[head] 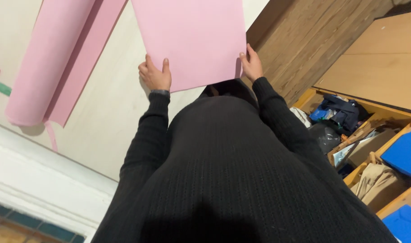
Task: Cutting and organizing square pieces of pink leather on a workshop table.
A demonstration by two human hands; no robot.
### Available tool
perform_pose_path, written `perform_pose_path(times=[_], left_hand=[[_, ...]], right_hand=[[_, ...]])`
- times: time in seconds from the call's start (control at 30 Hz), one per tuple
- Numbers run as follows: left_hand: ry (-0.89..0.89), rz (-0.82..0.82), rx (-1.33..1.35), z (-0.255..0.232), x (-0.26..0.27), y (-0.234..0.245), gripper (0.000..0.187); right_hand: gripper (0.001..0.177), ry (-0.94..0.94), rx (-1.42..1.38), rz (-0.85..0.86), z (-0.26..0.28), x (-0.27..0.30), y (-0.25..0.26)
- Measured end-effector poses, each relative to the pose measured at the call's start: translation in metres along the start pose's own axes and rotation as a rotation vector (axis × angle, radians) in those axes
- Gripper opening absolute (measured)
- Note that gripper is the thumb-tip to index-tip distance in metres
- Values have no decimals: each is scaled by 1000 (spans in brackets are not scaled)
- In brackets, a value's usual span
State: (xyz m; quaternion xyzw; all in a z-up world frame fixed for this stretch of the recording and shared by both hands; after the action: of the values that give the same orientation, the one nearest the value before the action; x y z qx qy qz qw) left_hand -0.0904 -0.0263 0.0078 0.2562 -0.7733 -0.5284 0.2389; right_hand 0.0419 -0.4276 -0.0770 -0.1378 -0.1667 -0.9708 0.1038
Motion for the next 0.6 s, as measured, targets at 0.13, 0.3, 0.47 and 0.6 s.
perform_pose_path(times=[0.13, 0.3, 0.47, 0.6], left_hand=[[78, -32, 57, 4, 2, -1, 71], [124, -54, 147, 14, -8, 5, 66], [136, 9, 51, -3, 3, 22, 70], [90, -5, 67, -18, -4, 8, 75]], right_hand=[[49, -89, -256, 19, -38, -8, 1], [47, -135, -298, -50, -31, -16, 14], [48, -492, -678, 381, 29, 32, -24], [46, -469, -727, 331, 44, 26, -2]])
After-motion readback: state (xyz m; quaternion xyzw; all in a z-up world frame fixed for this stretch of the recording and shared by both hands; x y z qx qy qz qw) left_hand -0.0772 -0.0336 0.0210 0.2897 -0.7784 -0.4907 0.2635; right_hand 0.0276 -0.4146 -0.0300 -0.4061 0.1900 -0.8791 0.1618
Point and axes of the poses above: each hand's wrist, its own x-axis away from the middle knuckle, its own y-axis out of the back of the hand, z = x × y, the point moved 9 cm from there along -x, towards the middle knuckle, and after that the axes turned 10 degrees about -x, right-handed, at the moved point
